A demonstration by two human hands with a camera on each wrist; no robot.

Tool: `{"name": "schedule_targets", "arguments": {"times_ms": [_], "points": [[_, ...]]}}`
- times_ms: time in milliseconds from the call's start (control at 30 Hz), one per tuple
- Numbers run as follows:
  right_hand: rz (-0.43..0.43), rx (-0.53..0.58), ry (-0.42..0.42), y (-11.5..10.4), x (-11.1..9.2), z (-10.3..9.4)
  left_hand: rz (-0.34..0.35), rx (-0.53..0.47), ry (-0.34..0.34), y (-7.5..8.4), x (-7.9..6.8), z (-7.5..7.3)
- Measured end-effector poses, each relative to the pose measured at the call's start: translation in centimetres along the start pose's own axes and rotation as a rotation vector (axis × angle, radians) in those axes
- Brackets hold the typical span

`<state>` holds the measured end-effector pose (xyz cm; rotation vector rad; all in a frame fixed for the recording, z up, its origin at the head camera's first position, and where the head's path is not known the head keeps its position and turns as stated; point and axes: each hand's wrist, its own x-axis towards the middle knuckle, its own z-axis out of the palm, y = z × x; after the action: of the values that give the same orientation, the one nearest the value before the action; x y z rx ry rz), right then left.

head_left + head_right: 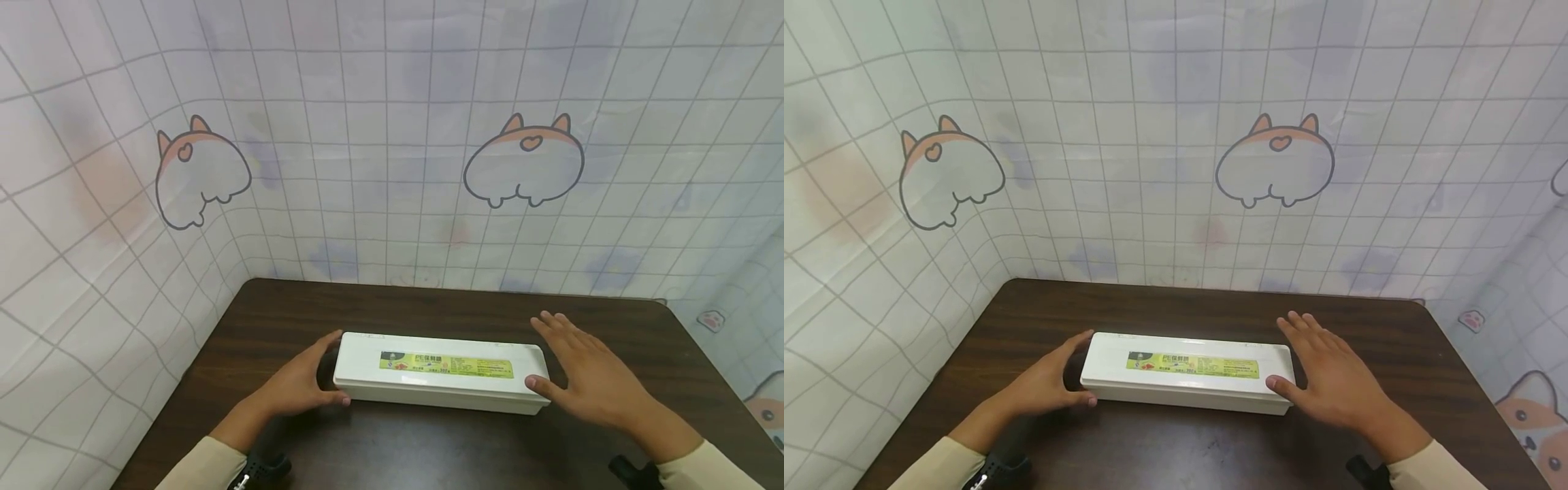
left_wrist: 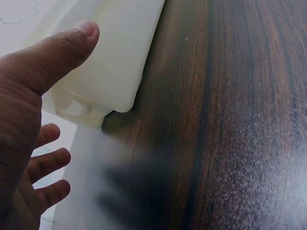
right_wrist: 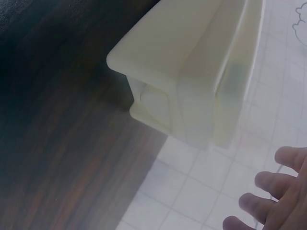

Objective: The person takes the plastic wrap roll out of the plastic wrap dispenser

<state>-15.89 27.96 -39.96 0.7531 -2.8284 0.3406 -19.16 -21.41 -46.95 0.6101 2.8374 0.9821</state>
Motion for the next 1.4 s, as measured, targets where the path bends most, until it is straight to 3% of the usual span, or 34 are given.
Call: {"name": "schedule_targets", "arguments": {"times_ms": [733, 1400], "points": [[-0.053, -0.003, 0.022, -0.7, 0.6, 1.3, -0.055, -0.042, -0.014, -0.5, 0.9, 0.6], [-0.107, -0.006, 0.031, -1.3, 1.5, 2.2, -0.013, -0.088, -0.032, -1.0, 1.7, 0.8]]}}
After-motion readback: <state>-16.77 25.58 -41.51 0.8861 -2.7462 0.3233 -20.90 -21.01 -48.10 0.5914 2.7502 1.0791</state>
